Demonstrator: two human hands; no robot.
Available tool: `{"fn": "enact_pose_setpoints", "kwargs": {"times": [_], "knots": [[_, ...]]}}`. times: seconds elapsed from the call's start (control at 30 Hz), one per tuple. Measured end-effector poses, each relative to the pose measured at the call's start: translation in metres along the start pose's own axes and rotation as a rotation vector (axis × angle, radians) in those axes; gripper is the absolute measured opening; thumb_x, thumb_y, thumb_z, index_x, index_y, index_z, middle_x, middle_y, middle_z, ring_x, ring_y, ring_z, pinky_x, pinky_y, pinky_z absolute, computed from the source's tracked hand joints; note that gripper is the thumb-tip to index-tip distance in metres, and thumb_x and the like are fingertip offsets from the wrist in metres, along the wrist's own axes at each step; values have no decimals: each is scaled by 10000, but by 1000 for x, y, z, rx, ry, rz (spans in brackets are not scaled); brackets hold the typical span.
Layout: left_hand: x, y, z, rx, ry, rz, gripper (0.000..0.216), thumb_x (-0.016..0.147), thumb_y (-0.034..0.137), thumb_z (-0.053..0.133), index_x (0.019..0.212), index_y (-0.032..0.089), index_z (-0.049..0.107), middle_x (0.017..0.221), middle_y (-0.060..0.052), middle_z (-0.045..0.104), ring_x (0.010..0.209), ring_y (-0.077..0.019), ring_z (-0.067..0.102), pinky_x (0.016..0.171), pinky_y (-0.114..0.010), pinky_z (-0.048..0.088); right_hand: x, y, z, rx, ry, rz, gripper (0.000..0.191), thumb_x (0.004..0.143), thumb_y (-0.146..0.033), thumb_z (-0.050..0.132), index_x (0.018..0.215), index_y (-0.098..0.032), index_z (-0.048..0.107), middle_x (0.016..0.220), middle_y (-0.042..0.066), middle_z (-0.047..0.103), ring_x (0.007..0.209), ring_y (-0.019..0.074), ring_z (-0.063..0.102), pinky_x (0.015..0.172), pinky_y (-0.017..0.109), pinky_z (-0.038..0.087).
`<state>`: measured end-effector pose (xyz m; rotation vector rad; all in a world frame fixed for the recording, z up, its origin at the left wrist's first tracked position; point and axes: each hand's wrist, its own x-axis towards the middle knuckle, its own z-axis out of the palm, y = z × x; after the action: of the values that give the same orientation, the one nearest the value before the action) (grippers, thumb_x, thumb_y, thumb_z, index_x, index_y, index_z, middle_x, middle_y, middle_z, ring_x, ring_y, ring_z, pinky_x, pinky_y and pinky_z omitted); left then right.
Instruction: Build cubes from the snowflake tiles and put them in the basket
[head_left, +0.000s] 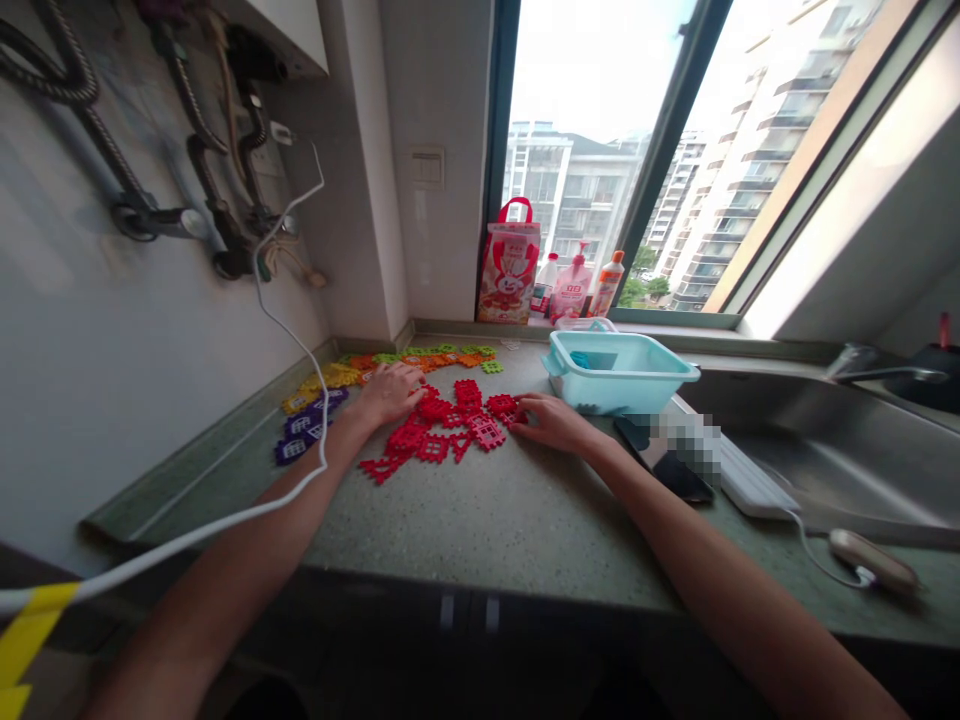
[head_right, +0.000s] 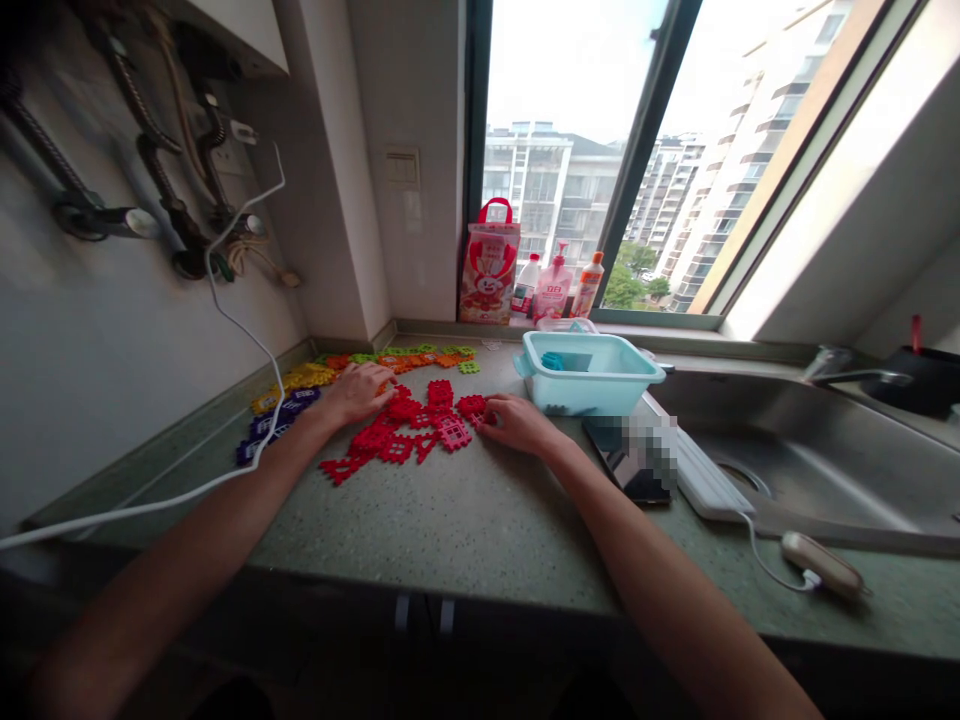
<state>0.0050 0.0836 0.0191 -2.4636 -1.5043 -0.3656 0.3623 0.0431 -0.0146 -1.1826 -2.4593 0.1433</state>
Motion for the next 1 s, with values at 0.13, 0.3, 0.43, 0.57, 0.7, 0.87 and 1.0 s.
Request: {"fn": "enact_pose_setpoints", "kwargs": {"times": [0.13,0.3,0.43,0.57,0.7,0.87,1.0], "knots": [[-19,3,-37,-134,-32,-31,364,1003,415,479,1164,214,735,1174,-63,767,1043,-227,689,949,-346,491,1,1,2,3,16,6,211,948,-390,683,868,-198,717,1142,101,730,984,221,691,914,305,514],[-86,21,-60,-261,-95,-34,383,964,534,528,1120,264,750,1094,-39,776,975,-232,711,886,-345,537,1,1,2,-2,8,-14,223,962,-400,668,885,-196,717,1121,102,731,972,217,685,901,293,502],[-137,35,-54,-247,-90,65,430,955,535,567,1287,300,705,1305,-67,703,1216,-273,636,1102,-415,464,2,3,3,-48,-27,-15,251,973,-426,650,898,-196,716,925,64,743,875,209,671,839,285,483],[-159,35,-49,-263,-98,54,413,978,470,540,1336,319,681,1359,-62,672,1264,-265,614,1134,-423,455,1,1,2,-39,-37,-27,258,976,-422,631,895,-191,713,894,55,747,845,201,665,820,281,472],[-161,29,-44,-247,-60,25,397,989,412,491,1316,298,684,1362,-64,678,1254,-261,622,1133,-428,462,0,-1,1,-24,-45,6,260,961,-441,642,915,-197,720,907,63,756,852,204,672,818,285,481],[-160,24,-33,-170,10,-62,432,936,311,479,1322,267,667,1353,-73,688,1269,-281,617,1120,-454,457,0,0,2,-32,-42,-3,268,962,-447,640,899,-198,715,898,61,753,860,200,672,826,280,480],[-162,21,-25,-165,50,-105,458,893,235,462,1297,258,676,1325,-72,702,1264,-286,617,1117,-465,447,0,-1,1,-44,-41,-3,276,971,-450,628,911,-193,709,927,64,749,866,198,671,834,280,483]]}}
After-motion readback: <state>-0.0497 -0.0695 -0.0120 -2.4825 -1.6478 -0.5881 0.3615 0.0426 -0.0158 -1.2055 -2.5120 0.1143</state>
